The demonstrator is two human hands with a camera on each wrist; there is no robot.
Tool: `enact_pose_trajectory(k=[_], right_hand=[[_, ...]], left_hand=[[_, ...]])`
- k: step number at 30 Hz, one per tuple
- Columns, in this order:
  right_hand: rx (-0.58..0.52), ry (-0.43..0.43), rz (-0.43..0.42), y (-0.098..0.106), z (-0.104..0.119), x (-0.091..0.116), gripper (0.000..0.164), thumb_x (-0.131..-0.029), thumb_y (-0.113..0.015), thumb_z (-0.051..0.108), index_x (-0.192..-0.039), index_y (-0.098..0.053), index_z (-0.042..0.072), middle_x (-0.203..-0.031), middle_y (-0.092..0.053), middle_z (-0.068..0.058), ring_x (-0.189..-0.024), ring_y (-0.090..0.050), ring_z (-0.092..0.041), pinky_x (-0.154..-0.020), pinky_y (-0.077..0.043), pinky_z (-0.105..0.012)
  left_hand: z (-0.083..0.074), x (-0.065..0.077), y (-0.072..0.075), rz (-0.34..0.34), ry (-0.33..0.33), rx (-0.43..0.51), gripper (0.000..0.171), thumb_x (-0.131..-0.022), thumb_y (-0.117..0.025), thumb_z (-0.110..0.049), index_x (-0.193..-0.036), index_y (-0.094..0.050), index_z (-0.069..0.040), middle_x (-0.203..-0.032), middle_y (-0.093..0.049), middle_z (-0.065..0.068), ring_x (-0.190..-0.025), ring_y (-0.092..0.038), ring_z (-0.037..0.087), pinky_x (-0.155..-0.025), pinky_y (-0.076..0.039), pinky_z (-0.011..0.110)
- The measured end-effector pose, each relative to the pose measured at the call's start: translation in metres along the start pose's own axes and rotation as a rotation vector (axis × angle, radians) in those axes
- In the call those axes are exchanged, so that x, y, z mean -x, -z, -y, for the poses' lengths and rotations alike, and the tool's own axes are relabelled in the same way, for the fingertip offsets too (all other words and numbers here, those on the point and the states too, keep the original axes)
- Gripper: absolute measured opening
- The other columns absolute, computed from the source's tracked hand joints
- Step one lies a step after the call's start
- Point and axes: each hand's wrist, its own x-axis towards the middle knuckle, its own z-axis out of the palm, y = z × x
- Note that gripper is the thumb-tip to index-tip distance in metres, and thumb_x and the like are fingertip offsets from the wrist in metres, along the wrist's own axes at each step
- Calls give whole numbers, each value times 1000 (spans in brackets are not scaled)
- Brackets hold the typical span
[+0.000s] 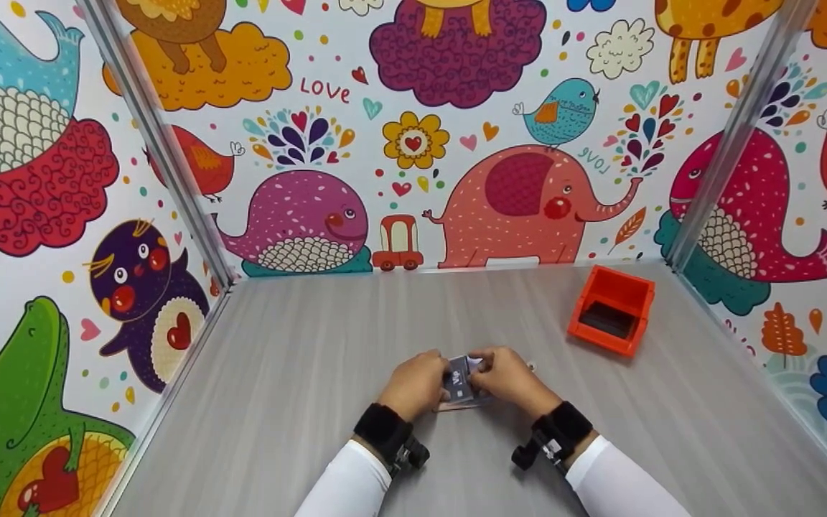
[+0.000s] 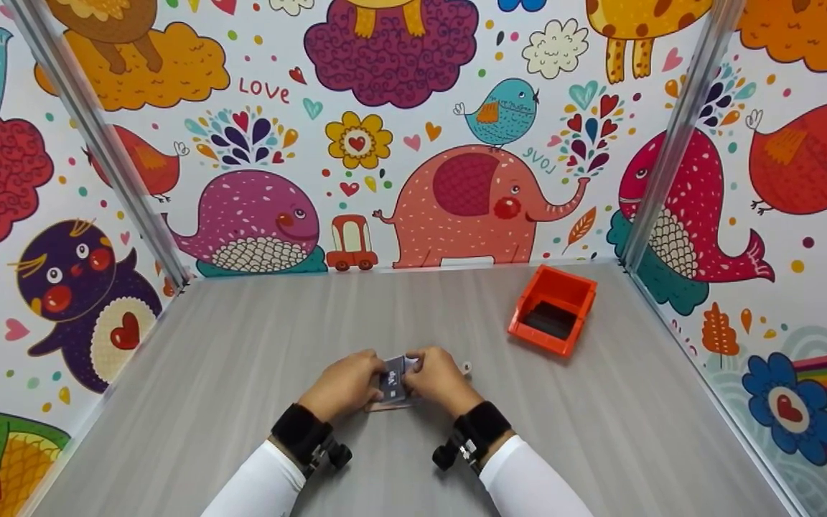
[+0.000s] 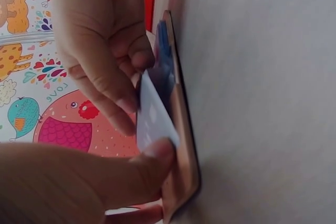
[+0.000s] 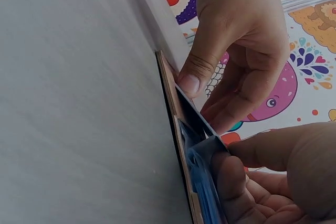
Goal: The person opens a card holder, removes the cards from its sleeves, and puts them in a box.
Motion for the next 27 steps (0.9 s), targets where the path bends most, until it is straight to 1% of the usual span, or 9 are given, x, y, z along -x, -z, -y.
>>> enact_pose_trajectory(k=[3,6,9,11,14,17,19,23,27], right_hand=[[-5,0,2,1,0,0,58,-83,-73,-5,-140,-70,-16,-84,-81,-8,-60,-63,-5,-55,-48,-18],[-29,-18,-9,3,0,-1,59,-83,-73,-4,-140,-69,-16,-84,-81,-7,-60,-63,-5,-54,-48,-18],[-66,-49,-34,4,2,-1,56,-83,-72,-1,-138,-72,-14,-84,-81,-4,-59,-64,-6,-54,-49,-18],[-84,-62,-46,4,3,-1,52,-85,-72,1,-135,-75,-12,-84,-82,-5,-58,-64,-6,-55,-50,-18],[-117,-81,-35,3,5,-1,42,-90,-71,3,-129,-79,-10,-87,-84,-8,-60,-68,-6,-57,-54,-19],[-148,-93,-15,0,5,0,33,-96,-71,4,-125,-81,-9,-92,-85,-12,-65,-72,-8,-62,-60,-21],[-162,-104,-4,-1,5,1,28,-99,-71,6,-122,-82,-9,-93,-85,-12,-68,-74,-9,-63,-62,-22],[-155,-110,10,-4,5,2,22,-102,-75,8,-117,-84,-6,-93,-84,-11,-69,-73,-9,-65,-64,-24],[-141,-112,5,-5,5,1,19,-101,-75,5,-114,-83,-7,-91,-84,-10,-67,-72,-8,-63,-63,-24]], left_hand=[[-1,1,0,-10,2,-9,29,-84,-98,-13,-110,-84,-12,-98,-70,0,-88,-68,17,-82,-62,39],[-2,1,1,-22,-2,-17,30,-83,-97,-11,-110,-84,-11,-98,-70,2,-87,-69,18,-80,-63,40],[-2,1,1,-22,2,-28,26,-83,-98,-12,-104,-85,-11,-98,-69,2,-86,-69,19,-79,-63,40],[-3,2,1,-13,6,-36,22,-83,-100,-16,-99,-85,-11,-99,-68,1,-86,-69,19,-79,-62,40],[-3,2,1,-2,8,-52,18,-84,-100,-19,-92,-85,-13,-99,-66,1,-86,-68,20,-78,-62,39],[-4,2,1,-3,6,-75,17,-84,-100,-21,-90,-85,-15,-100,-66,1,-87,-69,21,-78,-62,39],[-5,2,1,-6,6,-83,17,-84,-99,-21,-91,-85,-15,-101,-66,1,-88,-70,21,-79,-62,39],[-5,1,0,-12,4,-81,16,-84,-99,-20,-92,-86,-15,-100,-67,0,-87,-70,21,-78,-62,39],[-4,2,1,-17,-6,-80,16,-84,-99,-20,-92,-86,-15,-98,-66,0,-86,-69,20,-77,-62,38]])
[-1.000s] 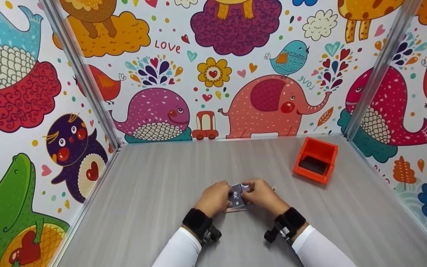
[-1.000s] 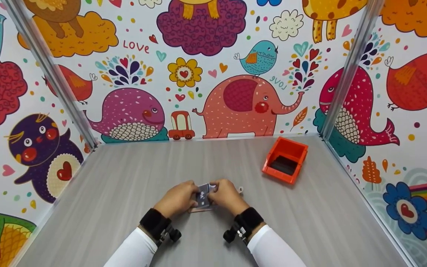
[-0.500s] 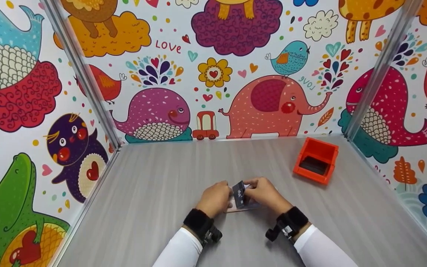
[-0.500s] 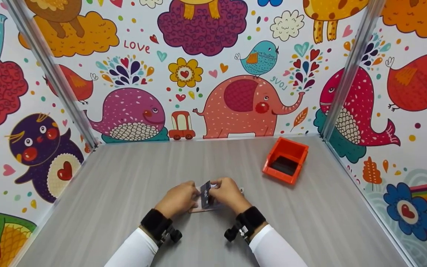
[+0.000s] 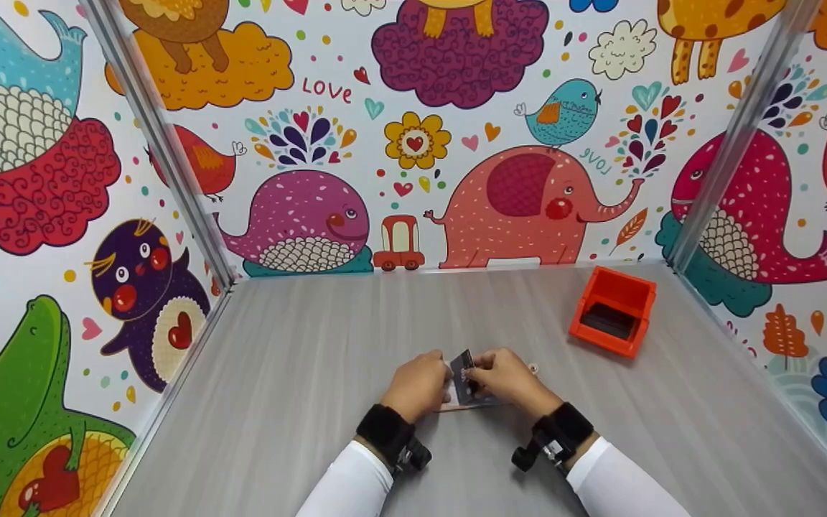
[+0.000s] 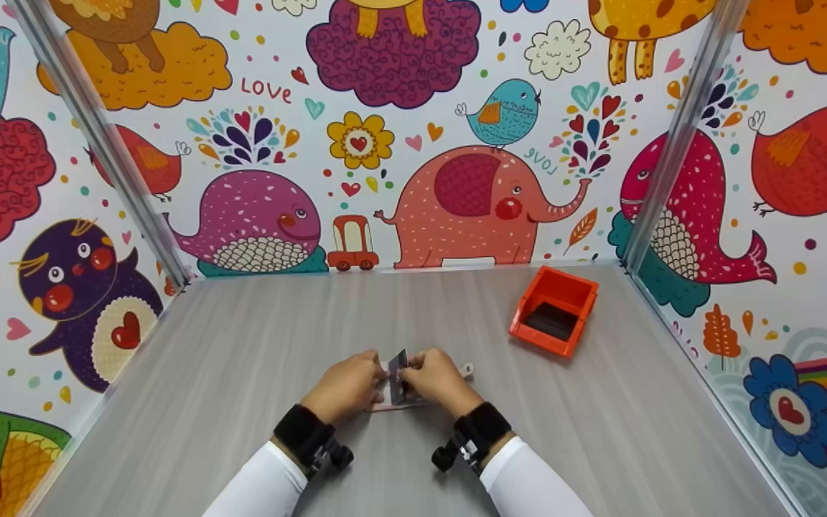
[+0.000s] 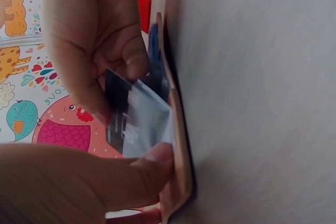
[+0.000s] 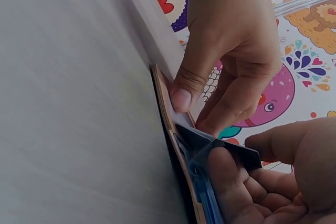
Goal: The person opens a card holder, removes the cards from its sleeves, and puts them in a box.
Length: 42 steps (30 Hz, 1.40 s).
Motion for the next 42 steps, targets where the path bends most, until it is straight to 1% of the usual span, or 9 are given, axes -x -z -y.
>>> enact_pose_trajectory(k=[4,9,14,20,23,26,31,37,42], right_hand=[[15,4,-38,3,1,-1,19,-97,-71,0,-109,-83,-8,-85,-81,-7,-65,-69,-10,-59,-60,-23],[60,-9,-136,13,2,-3,20,-95,-66,-2,-106,-82,-5,-85,-76,-6,-66,-66,-12,-55,-57,-25],[157,7,-206,30,2,-5,19,-95,-67,-1,-107,-82,-3,-90,-75,-8,-75,-66,-15,-60,-56,-26],[286,50,-294,68,-1,-7,26,-101,-68,4,-123,-79,-5,-101,-77,-18,-83,-72,-24,-67,-63,-34],[358,33,-369,94,-1,-5,32,-105,-66,8,-132,-77,-6,-113,-80,-24,-94,-71,-30,-82,-60,-39],[379,4,-440,120,-3,-2,34,-108,-65,10,-137,-75,-6,-123,-80,-29,-102,-74,-38,-92,-62,-51],[392,-44,-546,154,-4,5,32,-110,-66,13,-135,-77,-4,-130,-78,-29,-109,-76,-44,-102,-60,-60],[463,-76,-629,178,-10,9,33,-110,-66,10,-136,-76,-9,-134,-76,-31,-119,-69,-51,-113,-53,-67],[603,-5,-738,189,-22,15,28,-105,-65,1,-126,-80,-9,-123,-75,-34,-116,-63,-55,-112,-51,-70]], left_hand=[[1,1,0,-6,-12,-1,20,-82,-101,-20,-89,-83,-16,-96,-64,-1,-84,-67,19,-76,-61,37],[1,1,-1,-15,-25,-4,20,-80,-101,-19,-92,-85,-16,-97,-65,-1,-83,-66,19,-76,-61,37],[2,1,-2,-4,-27,6,19,-80,-100,-18,-87,-82,-15,-95,-61,-2,-78,-58,16,-72,-57,35],[3,1,-4,-13,-36,4,33,-80,-99,-17,-72,-67,-16,-92,-59,-1,-74,-54,15,-68,-54,35],[3,1,-4,-18,-36,6,36,-79,-99,-16,-71,-64,-16,-91,-59,-1,-74,-56,16,-67,-54,36],[3,1,-3,-26,-40,7,33,-78,-99,-16,-72,-66,-16,-91,-60,-1,-74,-56,16,-67,-54,36],[3,1,0,-21,-50,16,23,-80,-98,-16,-79,-75,-16,-91,-60,-1,-75,-55,15,-68,-53,34],[4,0,0,-2,-43,28,20,-80,-98,-16,-83,-77,-15,-92,-59,-2,-76,-53,15,-68,-51,33],[4,0,0,-10,-56,20,22,-80,-97,-15,-79,-75,-15,-89,-57,-1,-74,-52,15,-65,-49,33]])
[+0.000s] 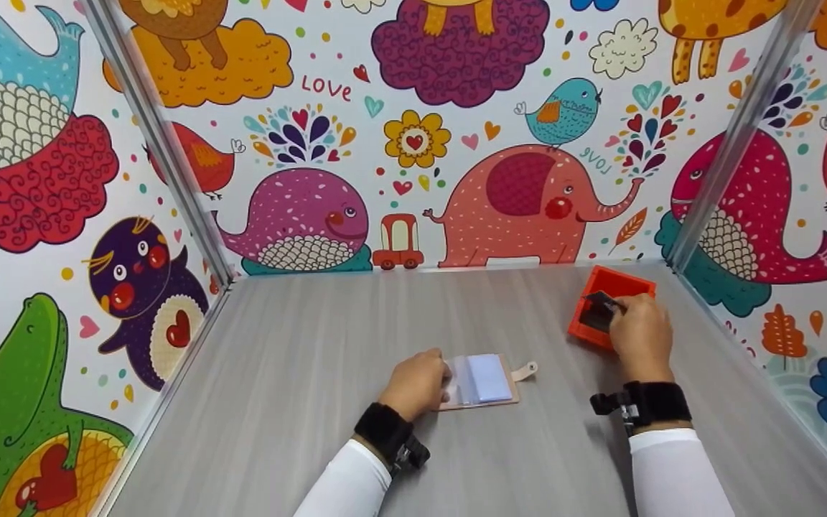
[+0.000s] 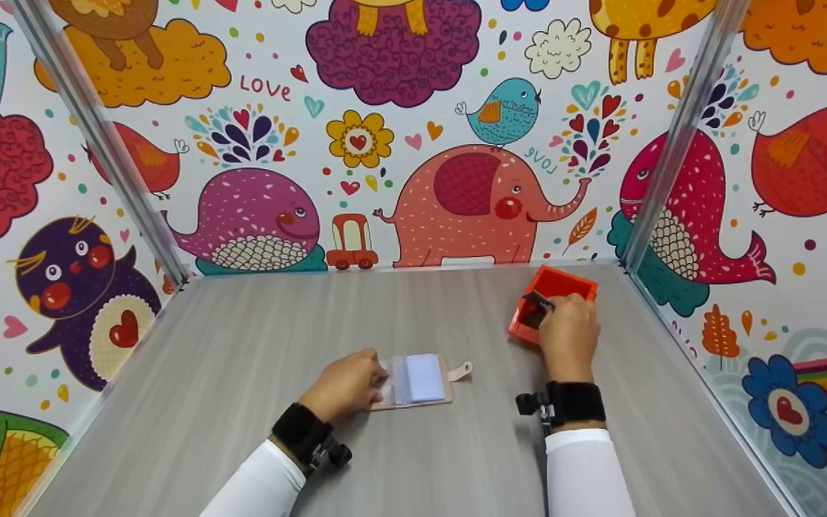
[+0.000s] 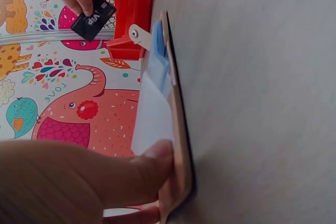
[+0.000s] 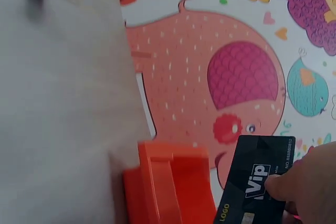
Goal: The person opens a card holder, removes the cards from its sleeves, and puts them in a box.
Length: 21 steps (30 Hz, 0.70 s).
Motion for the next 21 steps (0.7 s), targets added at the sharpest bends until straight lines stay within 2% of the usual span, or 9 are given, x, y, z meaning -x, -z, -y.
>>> enact_pose_trajectory(k=[3,5,13,21], right_hand=[[41,71,-89,-3,-10,2,24,-100,-64,-4,-114,-84,-7,-110,-73,-34,-108,-62,-56,-101,-52,-71],[54,94,-95,-7,-14,3,26,-99,-62,-5,-111,-85,-7,-107,-71,-33,-106,-61,-56,-96,-51,-71],[136,45,45,-19,-15,3,34,-100,-57,-5,-120,-84,-6,-117,-69,-32,-116,-57,-55,-98,-49,-75],[159,70,78,-27,-18,6,35,-102,-53,-6,-116,-84,-8,-114,-67,-31,-113,-57,-54,-97,-50,-72]], left_hand=[[0,0,0,-4,2,-5,22,-80,-97,-15,-78,-75,-15,-88,-57,-1,-74,-52,15,-65,-48,33],[0,0,0,-6,7,-8,22,-80,-98,-16,-79,-76,-15,-88,-57,-1,-74,-53,16,-65,-49,33],[-1,1,1,1,27,-1,24,-80,-97,-15,-79,-73,-15,-89,-56,-2,-76,-53,16,-69,-52,35],[-2,0,0,12,33,6,27,-82,-98,-16,-78,-71,-14,-90,-57,-2,-76,-52,15,-68,-51,34]])
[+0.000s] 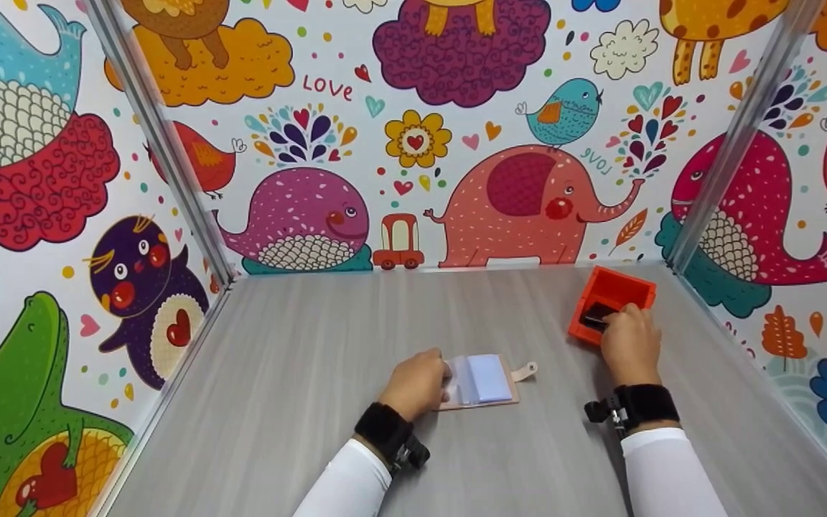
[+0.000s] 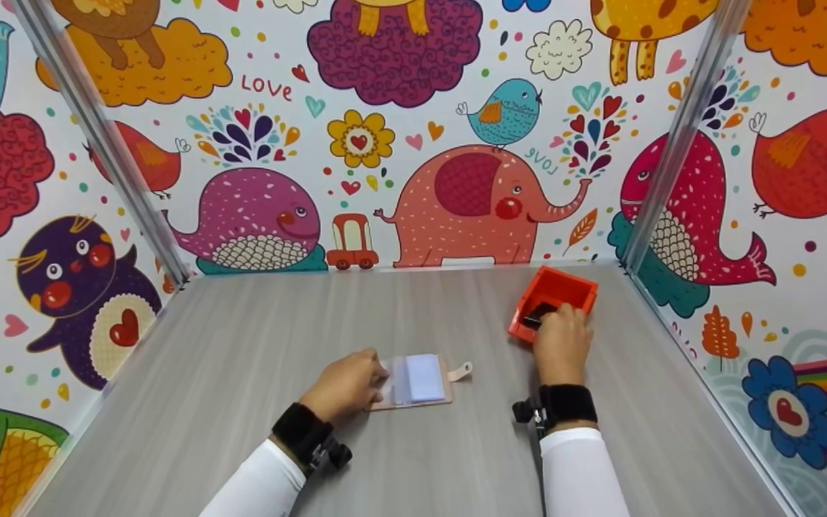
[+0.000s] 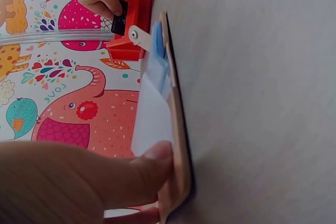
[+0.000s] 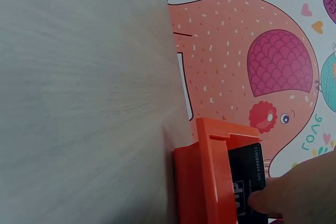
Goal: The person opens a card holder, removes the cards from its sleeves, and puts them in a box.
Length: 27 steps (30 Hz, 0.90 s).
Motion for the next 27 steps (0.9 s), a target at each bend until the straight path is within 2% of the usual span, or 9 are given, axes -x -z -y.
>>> enact_pose_trajectory(k=[7,14,22,27], right_hand=[[21,55,-31,-7,-2,4,34,-98,-54,-4,-109,-85,-7,-111,-70,-33,-111,-61,-56,-93,-50,-75],[38,47,47,-7,3,4,32,-95,-57,3,-110,-84,-7,-115,-73,-32,-115,-61,-55,-98,-48,-79],[34,45,42,-5,4,5,25,-95,-59,8,-90,-81,-3,-95,-78,-35,-95,-66,-57,-86,-51,-78],[27,21,51,-4,3,5,24,-96,-60,8,-92,-81,-3,-92,-77,-33,-92,-65,-55,-85,-52,-76]], left_hand=[[-1,-1,-1,27,28,23,25,-84,-98,-18,-81,-73,-15,-92,-55,-2,-78,-50,15,-69,-48,33],[1,-1,-2,3,8,12,22,-82,-98,-16,-83,-76,-14,-90,-56,-2,-76,-50,14,-67,-48,33],[1,0,-2,-25,-9,-12,23,-80,-99,-16,-79,-76,-14,-90,-58,-2,-77,-55,16,-67,-51,34],[-1,-2,-3,-15,-7,-14,20,-81,-99,-17,-83,-79,-14,-91,-60,-1,-77,-55,16,-68,-51,33]])
